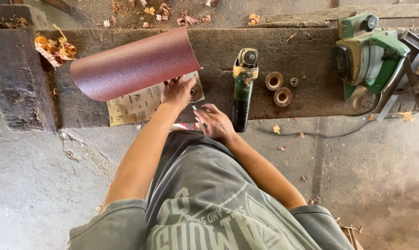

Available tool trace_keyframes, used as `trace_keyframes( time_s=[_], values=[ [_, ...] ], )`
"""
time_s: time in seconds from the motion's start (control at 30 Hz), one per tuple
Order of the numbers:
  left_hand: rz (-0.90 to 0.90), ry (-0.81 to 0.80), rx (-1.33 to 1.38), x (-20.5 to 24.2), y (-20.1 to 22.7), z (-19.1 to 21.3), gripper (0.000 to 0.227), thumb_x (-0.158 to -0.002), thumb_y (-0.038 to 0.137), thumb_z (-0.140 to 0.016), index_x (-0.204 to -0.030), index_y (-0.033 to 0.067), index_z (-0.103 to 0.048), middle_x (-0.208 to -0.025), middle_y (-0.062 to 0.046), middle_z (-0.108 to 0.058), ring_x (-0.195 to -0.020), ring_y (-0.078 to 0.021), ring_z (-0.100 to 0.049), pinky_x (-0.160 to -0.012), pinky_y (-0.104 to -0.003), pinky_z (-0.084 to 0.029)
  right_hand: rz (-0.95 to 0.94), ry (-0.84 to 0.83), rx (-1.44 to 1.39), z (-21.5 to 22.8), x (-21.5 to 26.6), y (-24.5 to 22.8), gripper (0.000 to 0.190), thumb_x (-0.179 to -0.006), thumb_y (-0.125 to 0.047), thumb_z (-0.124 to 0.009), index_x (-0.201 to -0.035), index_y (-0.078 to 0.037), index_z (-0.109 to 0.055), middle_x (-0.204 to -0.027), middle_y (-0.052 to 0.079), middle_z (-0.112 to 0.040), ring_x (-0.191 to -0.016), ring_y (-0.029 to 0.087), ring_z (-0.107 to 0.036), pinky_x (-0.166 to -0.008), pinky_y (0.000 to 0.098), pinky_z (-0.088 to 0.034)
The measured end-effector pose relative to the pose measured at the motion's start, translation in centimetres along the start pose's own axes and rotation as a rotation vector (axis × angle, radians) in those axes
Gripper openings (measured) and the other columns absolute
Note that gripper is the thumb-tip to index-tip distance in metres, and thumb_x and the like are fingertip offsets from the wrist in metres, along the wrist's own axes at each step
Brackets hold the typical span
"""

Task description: Measure and cut pieces of sandpaper to fit workshop tools.

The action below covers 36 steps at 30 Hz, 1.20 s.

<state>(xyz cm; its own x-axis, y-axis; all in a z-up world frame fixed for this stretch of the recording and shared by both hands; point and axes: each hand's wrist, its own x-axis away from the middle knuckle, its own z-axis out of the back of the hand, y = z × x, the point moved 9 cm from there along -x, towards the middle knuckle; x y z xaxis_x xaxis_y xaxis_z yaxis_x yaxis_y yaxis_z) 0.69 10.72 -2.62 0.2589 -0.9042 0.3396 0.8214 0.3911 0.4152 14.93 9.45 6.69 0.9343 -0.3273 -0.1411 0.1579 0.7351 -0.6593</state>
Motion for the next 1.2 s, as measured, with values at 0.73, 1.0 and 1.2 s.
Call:
trace_keyframes(
  time_s=[0.73,1.0,1.2],
  values=[
    [0.218,0.052,-0.327,0.2,4.1,-6.0,0.036,-0.093,0.01,-0.054,-0.126,0.0016,-0.066,-0.122,-0.016,-0.066,-0.112,-0.0294,-0.064,-0.089,-0.042,-0.054,-0.17,-0.212,-0.47,3.3,-14.6,1.9,0.017,-0.105,-0.017,-0.06,-0.105,-0.002,-0.067,-0.091,0.01,-0.074,-0.087,0.021,-0.076,-0.077,0.0324,-0.059],
    [0.424,0.084,-0.124,-3.5,4.4,-14.8,0.034,-0.081,0.008,-0.061,-0.113,0.0071,-0.072,-0.103,-0.01,-0.069,-0.073,-0.0235,-0.067,-0.043,-0.034,-0.046,-0.042,-0.716,-0.058,-3.9,-16.8,-0.8,0.021,-0.096,-0.03,-0.065,-0.099,-0.011,-0.076,-0.082,0.006,-0.077,-0.078,0.022,-0.076,-0.07,0.0347,-0.059],
    [0.269,0.157,-0.661,-2.4,6.4,-11.1,0.055,-0.067,-0.006,-0.064,-0.117,0.0165,-0.071,-0.112,0.001,-0.065,-0.097,-0.0187,-0.063,-0.065,-0.041,-0.053,0.006,-0.809,0.269,-5.8,-16.4,-2.0,0.025,-0.092,-0.041,-0.068,-0.098,-0.019,-0.079,-0.078,0.009,-0.075,-0.076,0.032,-0.072,-0.071,0.0453,-0.056]
  ],
)
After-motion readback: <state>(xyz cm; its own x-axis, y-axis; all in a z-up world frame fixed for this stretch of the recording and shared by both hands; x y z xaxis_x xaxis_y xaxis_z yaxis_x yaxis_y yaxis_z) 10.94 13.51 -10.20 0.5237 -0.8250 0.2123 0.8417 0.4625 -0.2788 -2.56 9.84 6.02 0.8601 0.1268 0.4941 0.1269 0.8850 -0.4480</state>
